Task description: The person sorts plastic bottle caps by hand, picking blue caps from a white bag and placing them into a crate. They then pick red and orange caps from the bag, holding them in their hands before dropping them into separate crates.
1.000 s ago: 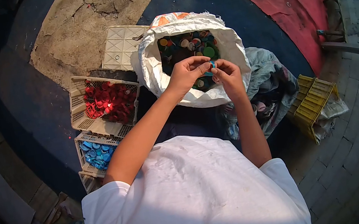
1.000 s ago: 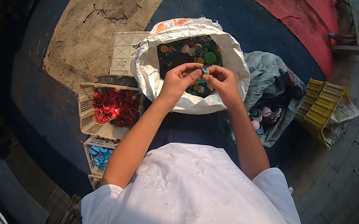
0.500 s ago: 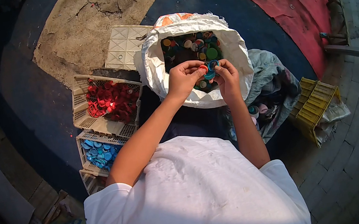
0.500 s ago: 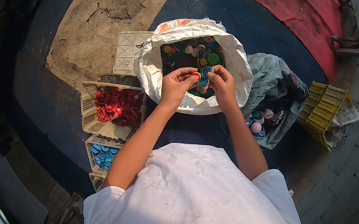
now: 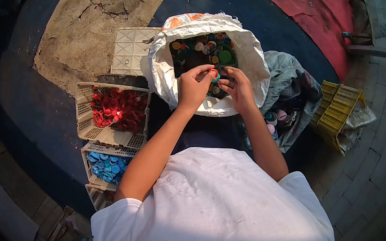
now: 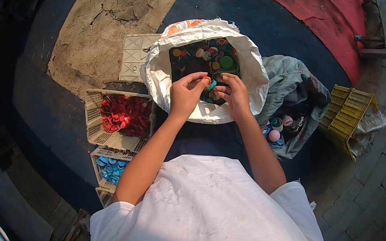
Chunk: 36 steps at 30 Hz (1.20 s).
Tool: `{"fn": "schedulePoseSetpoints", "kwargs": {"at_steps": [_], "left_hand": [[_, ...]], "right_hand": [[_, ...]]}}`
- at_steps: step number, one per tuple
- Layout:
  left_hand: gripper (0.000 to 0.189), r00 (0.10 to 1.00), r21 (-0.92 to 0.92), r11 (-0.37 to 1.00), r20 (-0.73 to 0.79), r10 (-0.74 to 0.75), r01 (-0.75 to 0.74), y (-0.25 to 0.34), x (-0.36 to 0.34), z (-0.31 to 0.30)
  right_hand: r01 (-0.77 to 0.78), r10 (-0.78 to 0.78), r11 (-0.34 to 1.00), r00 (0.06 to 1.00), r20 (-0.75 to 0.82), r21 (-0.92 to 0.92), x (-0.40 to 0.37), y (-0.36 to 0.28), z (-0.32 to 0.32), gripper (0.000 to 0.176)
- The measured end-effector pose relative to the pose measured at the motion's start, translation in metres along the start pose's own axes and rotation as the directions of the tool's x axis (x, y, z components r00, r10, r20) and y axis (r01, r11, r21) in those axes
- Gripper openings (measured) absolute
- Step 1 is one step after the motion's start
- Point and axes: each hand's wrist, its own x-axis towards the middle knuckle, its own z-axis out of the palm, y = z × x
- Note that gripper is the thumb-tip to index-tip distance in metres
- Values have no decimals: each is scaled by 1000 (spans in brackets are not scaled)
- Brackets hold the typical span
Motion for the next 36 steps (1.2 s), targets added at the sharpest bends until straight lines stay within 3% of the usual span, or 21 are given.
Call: {"fn": "schedulePoseSetpoints", "kwargs": {"at_steps": [4,7,10,15,18,22,23,26,33,36], "left_hand": [[29,998,-221,973,18,-67,70,-7,7,-10],[33,981,-338,921,60,-186,195,-3,8,-20],[31,959,-395,875,67,-276,279,8,5,-26],[46,925,-682,631,206,-320,370,20,4,-33],[46,939,-750,584,148,-310,311,13,4,-39],[41,932,-900,334,169,-322,279,10,6,-50],[37,929,-896,354,142,-341,267,9,6,-51],[33,900,-825,485,65,-430,291,13,5,-48],[26,885,-837,455,73,-460,305,0,6,-41],[25,877,-843,434,88,-473,319,-1,9,-40]], "right_hand": [[-79,81,995,995,-49,55,7,0,-5,29],[-14,12,993,1000,-21,-121,9,-5,-3,25],[126,-95,945,989,112,-303,6,-12,10,21],[334,-246,844,936,252,-419,26,-8,19,19],[451,-261,498,892,368,-741,46,-9,26,20],[389,18,17,921,389,-921,70,5,31,22],[344,87,-34,937,340,-938,74,10,28,23],[312,143,-108,944,296,-944,87,39,3,25],[127,126,-52,985,119,-991,46,70,-17,32],[140,60,-18,989,139,-990,46,72,-20,31]]}}
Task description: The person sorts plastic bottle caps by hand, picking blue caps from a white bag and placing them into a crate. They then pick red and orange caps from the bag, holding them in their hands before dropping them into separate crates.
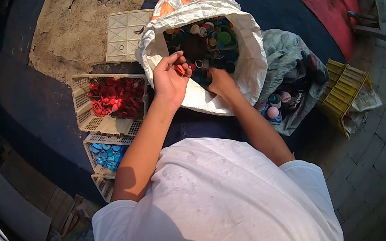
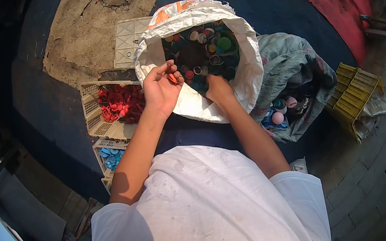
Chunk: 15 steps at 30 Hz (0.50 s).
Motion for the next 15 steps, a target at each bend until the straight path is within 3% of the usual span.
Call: {"fn": "schedulePoseSetpoints", "kwargs": {"at_steps": [6,12,15], "left_hand": [[24,1000,0,1000,-27,10,-10,0,1,5],[26,998,-20,999,-56,31,-32,0,0,-4],[26,997,-24,999,-66,33,-35,3,0,-6]], "right_hand": [[-66,76,992,993,-94,106,9,10,4,30],[-213,200,976,964,-176,-54,22,-1,15,25],[-214,199,975,959,-200,-57,27,-2,20,23]]}}
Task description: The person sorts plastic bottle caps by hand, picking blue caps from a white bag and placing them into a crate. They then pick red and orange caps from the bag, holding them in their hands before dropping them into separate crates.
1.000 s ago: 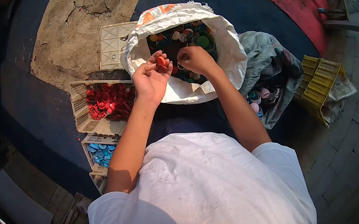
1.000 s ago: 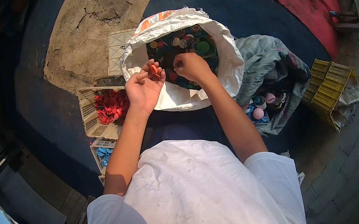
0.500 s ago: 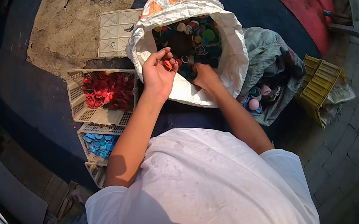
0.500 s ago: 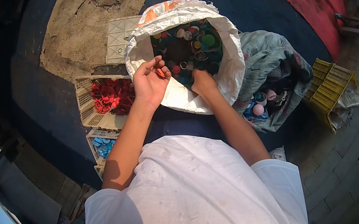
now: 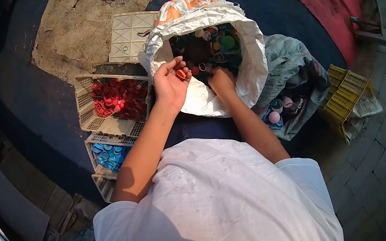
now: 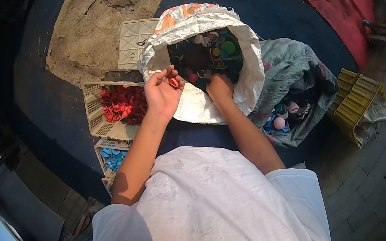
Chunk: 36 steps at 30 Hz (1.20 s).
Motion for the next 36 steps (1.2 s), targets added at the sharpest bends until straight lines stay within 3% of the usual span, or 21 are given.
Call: {"fn": "schedulePoseSetpoints", "kwargs": {"at_steps": [6,9,10,14,20,23,27,31,36], "left_hand": [[25,1000,29,1000,14,7,-8,2,0,0],[24,1000,66,998,22,11,-13,-1,1,5],[23,1000,78,997,25,13,-15,-1,1,7],[22,999,116,993,40,-2,-3,-6,3,7],[24,997,200,979,47,-58,47,-17,0,11],[23,994,246,967,71,-79,60,-28,-1,9],[23,987,471,881,116,-116,48,-33,-8,13],[27,960,505,860,195,-200,76,-39,-16,20],[26,962,601,791,265,-61,-116,-50,-22,32]], "right_hand": [[-3,-5,994,997,75,109,-6,8,-33,22],[-58,24,958,992,124,280,-11,17,-54,26],[-101,43,912,988,151,397,-19,14,-67,24],[-79,9,809,992,122,583,-30,17,-93,22],[18,-78,691,996,50,722,-45,5,-111,19],[25,-134,560,989,60,828,-49,-1,-111,19],[-3,-208,415,973,99,910,-52,-1,-114,19],[-65,-233,361,960,157,930,-66,-5,-134,16],[-157,-240,300,942,233,941,-63,5,-135,14]]}}
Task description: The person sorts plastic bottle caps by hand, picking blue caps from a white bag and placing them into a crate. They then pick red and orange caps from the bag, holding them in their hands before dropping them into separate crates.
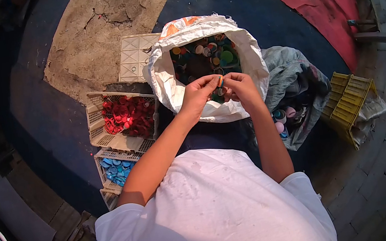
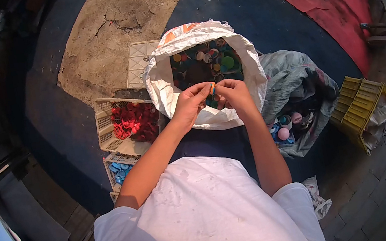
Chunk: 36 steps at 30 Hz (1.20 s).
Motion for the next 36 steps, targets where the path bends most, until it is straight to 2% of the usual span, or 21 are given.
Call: {"fn": "schedulePoseSetpoints", "kwargs": {"at_steps": [4,8,11,15,17,20,23,26,29,30,33,35,36], "left_hand": [[26,986,139,980,-58,154,-144,-6,2,-2],[23,958,147,976,-213,191,-161,-12,10,-9],[23,939,204,963,-257,229,-179,-14,12,-8],[22,964,233,966,-212,160,-110,-14,7,-1],[22,966,280,956,-212,146,-83,-16,6,2],[21,959,444,888,-178,221,-122,-32,11,-4],[23,960,567,816,-155,234,-108,-33,7,1],[24,951,724,675,-88,295,-142,-18,-7,13],[23,912,855,465,20,409,-227,-17,-9,16],[25,924,832,524,-36,380,-183,-17,-9,16],[33,947,700,709,-163,276,-86,-18,-1,12],[38,957,543,837,-198,213,-74,-23,8,4],[45,994,316,949,-103,26,7,-17,8,-1]], "right_hand": [[56,-56,996,998,7,70,-3,2,-1,14],[135,-132,990,988,-77,32,-16,-8,1,12],[195,-195,981,972,-131,-12,-19,-6,-3,10],[272,-277,961,942,-190,-52,-18,3,-10,10],[317,-308,949,923,-230,0,-18,5,-9,9],[353,-330,934,907,-260,48,-17,9,-8,8],[362,-330,929,902,-280,73,-15,14,-9,8],[366,-324,922,908,-266,125,-7,27,-14,13],[326,-282,936,918,-278,129,-10,22,-12,14],[307,-263,944,920,-291,120,-12,19,-11,12],[410,-408,911,871,-275,-50,-7,21,-11,14],[366,-430,891,870,-243,-268,-12,16,-7,15],[341,-440,863,870,-223,-373,-16,10,-3,16]]}}
